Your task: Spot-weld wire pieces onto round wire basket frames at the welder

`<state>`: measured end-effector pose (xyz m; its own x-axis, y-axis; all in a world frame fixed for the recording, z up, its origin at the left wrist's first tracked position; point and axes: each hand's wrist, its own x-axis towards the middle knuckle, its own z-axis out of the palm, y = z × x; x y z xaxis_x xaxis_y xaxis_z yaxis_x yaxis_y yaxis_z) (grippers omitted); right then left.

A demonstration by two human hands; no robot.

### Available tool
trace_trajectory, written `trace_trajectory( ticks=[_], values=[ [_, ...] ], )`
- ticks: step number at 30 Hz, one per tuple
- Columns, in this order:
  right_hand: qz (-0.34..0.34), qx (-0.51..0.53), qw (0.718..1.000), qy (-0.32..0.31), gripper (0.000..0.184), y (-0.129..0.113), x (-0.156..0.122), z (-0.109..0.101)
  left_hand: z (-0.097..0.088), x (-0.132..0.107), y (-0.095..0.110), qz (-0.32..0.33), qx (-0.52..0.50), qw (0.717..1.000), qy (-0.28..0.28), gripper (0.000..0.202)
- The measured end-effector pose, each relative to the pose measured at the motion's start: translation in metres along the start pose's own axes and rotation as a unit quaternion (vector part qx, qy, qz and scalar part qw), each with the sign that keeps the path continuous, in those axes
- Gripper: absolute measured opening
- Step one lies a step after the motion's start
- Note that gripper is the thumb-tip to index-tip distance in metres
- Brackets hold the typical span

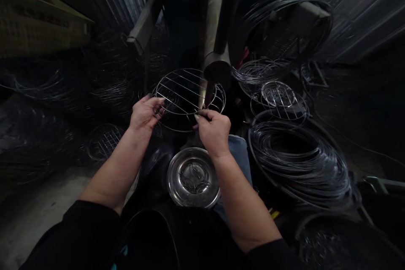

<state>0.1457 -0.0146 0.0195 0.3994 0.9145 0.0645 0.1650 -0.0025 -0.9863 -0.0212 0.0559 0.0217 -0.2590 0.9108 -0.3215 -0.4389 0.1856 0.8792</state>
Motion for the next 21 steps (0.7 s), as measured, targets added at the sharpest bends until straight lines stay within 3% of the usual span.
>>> trace_trajectory(
  ticks=[4, 10, 16, 21],
  values=[
    [0.022, 0.044, 0.998, 0.026, 0.019, 0.009, -0.012, -0.003, 0.003, -0.003, -0.001, 0.027, -0.012, 0.999, -0.022, 0.037],
    [0.000, 0.048, 0.997, 0.067, 0.020, 0.016, -0.019, -0.011, 0.013, -0.003, -0.005, 0.006, -0.023, 0.998, -0.056, 0.034],
    [-0.032, 0.073, 0.993, 0.092, 0.016, 0.018, -0.014, -0.012, 0.020, 0.003, -0.006, -0.011, -0.029, 0.998, -0.049, 0.041],
    [-0.020, 0.076, 0.993, 0.087, 0.016, 0.021, -0.009, -0.009, 0.020, 0.014, -0.008, -0.012, -0.028, 0.998, -0.048, 0.043]
  ],
)
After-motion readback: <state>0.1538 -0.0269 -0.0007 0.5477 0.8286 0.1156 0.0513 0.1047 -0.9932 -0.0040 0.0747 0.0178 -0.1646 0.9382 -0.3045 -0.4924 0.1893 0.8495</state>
